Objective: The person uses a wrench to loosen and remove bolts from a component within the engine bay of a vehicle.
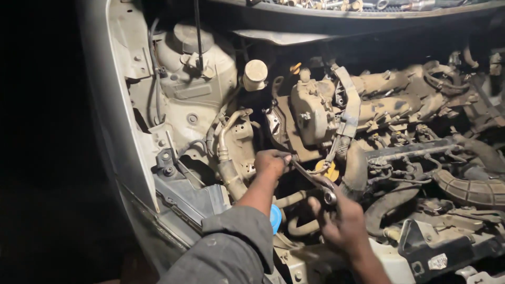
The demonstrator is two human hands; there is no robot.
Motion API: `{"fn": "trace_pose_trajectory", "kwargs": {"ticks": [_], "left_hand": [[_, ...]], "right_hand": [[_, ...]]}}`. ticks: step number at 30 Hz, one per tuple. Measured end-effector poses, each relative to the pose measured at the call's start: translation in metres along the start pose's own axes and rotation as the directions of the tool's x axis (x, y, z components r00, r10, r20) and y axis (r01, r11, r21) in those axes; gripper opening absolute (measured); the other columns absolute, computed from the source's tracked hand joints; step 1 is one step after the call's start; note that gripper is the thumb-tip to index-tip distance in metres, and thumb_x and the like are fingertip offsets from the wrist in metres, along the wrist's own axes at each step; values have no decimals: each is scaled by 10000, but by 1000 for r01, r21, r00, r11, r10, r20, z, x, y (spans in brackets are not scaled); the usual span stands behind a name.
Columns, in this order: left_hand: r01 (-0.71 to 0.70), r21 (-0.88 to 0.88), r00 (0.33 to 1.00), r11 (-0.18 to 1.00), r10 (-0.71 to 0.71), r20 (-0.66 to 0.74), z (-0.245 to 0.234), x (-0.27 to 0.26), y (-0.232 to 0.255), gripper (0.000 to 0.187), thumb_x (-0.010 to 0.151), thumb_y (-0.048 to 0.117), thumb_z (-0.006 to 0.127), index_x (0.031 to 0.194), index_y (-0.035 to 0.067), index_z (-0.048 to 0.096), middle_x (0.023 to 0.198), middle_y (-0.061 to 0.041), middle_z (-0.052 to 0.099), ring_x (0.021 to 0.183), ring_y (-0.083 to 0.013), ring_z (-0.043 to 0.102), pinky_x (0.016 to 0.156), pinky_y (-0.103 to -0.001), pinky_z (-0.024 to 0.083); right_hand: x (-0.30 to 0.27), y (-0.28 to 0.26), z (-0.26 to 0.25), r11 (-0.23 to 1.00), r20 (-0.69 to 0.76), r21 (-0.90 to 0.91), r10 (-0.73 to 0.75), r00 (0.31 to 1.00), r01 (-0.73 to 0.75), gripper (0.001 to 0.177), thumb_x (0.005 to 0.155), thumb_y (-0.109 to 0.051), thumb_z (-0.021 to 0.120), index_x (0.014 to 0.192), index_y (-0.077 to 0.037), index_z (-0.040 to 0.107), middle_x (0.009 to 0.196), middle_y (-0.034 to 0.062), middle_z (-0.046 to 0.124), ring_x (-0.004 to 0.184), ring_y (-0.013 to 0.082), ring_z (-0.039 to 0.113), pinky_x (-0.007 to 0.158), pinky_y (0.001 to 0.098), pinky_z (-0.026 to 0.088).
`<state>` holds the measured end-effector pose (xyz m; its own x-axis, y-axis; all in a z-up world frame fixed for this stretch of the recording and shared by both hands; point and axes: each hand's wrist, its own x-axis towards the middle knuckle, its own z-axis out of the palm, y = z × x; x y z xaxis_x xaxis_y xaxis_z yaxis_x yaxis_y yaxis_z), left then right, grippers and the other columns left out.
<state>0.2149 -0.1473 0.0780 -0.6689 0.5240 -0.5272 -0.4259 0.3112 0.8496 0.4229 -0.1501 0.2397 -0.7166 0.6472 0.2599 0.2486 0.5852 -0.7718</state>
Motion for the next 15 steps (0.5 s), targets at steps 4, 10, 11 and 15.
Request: {"fn": "trace_pose_trajectory", "kwargs": {"ticks": [4, 10, 11, 15], "left_hand": [[128, -118, 976, 985, -104, 189, -3, 28, -13, 106, 888, -16, 738, 964, -85, 760, 901, -154, 770, 721, -231, 744, 642, -315, 658], [334, -198, 929, 921, -287, 231, 7, 59, -31, 118, 901, -41, 689, 994, -77, 752, 925, -164, 766, 722, -259, 749, 633, -324, 646], [363, -230, 916, 903, -301, 264, 11, 66, -33, 118, 899, -42, 690, 992, -75, 754, 925, -165, 767, 724, -258, 749, 634, -326, 645], [449, -324, 876, 833, -338, 346, 16, 75, -55, 116, 893, -47, 696, 985, -70, 762, 923, -167, 771, 731, -255, 752, 637, -333, 640]], "right_hand": [[-14, -10, 2, 998, -146, 25, 60, 987, -57, 377, 919, -65, 614, 1291, -9, 624, 1019, 194, 736, 872, 286, 770, 767, 349, 574], [102, 4, 34, 955, -146, -252, -199, 969, 158, 309, 829, 59, 527, 1124, 4, 602, 924, 243, 615, 841, 469, 610, 745, 544, 485], [139, 8, 47, 937, -147, -283, -254, 956, 205, 196, 878, 8, 575, 1072, 34, 564, 948, 270, 628, 861, 490, 611, 729, 543, 486], [220, 11, 86, 898, 103, -313, -291, 951, 309, 132, 895, -2, 586, 1024, 12, 558, 891, 272, 640, 905, 483, 632, 765, 538, 500]]}}
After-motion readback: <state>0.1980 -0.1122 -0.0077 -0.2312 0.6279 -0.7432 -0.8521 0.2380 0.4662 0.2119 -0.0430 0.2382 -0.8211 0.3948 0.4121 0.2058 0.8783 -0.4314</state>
